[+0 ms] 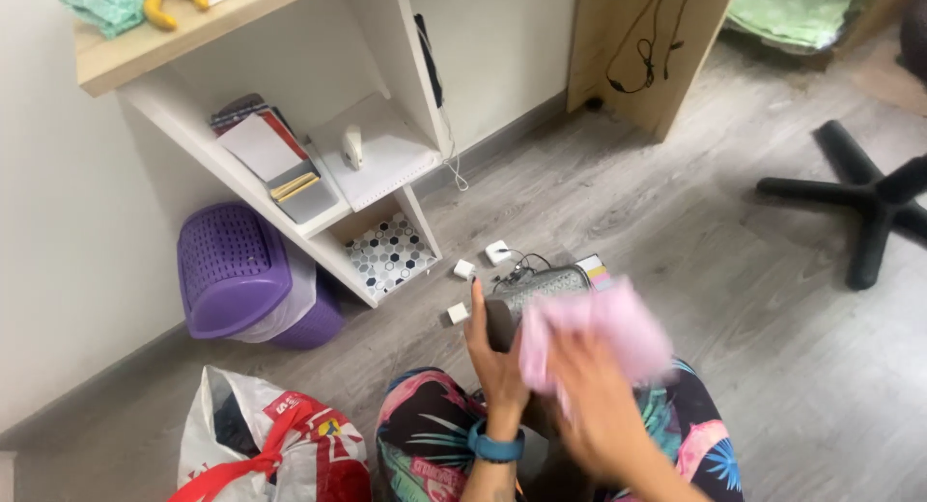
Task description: Cleaning a storage box and electronic power adapters with a cloth and cleaning spray.
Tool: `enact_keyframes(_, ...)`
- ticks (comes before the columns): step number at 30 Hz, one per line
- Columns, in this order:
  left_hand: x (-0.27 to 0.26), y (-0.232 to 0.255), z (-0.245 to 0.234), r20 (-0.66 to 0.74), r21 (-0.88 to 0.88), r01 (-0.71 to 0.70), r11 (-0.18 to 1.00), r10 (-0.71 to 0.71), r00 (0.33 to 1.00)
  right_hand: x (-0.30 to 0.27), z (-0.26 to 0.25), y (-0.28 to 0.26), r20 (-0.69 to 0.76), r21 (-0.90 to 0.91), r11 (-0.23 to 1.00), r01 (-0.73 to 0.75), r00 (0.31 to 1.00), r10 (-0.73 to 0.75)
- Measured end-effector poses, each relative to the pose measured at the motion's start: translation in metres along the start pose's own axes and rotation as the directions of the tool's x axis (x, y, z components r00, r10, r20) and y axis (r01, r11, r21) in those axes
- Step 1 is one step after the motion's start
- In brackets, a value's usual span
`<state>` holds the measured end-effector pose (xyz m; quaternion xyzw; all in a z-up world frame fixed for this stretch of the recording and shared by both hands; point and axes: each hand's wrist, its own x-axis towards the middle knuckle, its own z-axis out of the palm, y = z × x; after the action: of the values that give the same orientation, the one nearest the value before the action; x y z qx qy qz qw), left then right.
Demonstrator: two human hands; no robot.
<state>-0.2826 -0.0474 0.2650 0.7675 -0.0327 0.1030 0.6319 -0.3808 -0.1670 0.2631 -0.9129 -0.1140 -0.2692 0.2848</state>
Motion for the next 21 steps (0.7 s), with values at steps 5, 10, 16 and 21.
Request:
enact_keyframes(5, 0.014, 0.001, -0.012, -0.057, -0.103, -0.092, 0.991, 0.086, 0.995, 0.004, 0.025, -0.006, -0.022, -0.085, 0.995, 0.048, 0.998, -0.051)
enact_keyframes(10, 0.018, 0.002, -0.012, -0.093, -0.324, -0.101, 0.941, 0.075, 0.993, 0.019, -0.001, -0.006, 0.022, 0.148, 0.985, 0.088, 0.996, -0.092)
enact_keyframes(16, 0.04, -0.05, -0.004, -0.075, -0.087, 0.016, 0.996, -0.022, 0.997, 0.102, -0.055, -0.036, -0.105, -0.126, 0.99, 0.06, 0.992, -0.073)
enact_keyframes(21, 0.013, -0.018, 0.007, -0.008, 0.309, -0.471, 0.826, 0.498, 0.867, 0.082, -0.056, -0.038, -0.073, -0.157, 0.987, 0.044, 0.996, -0.056)
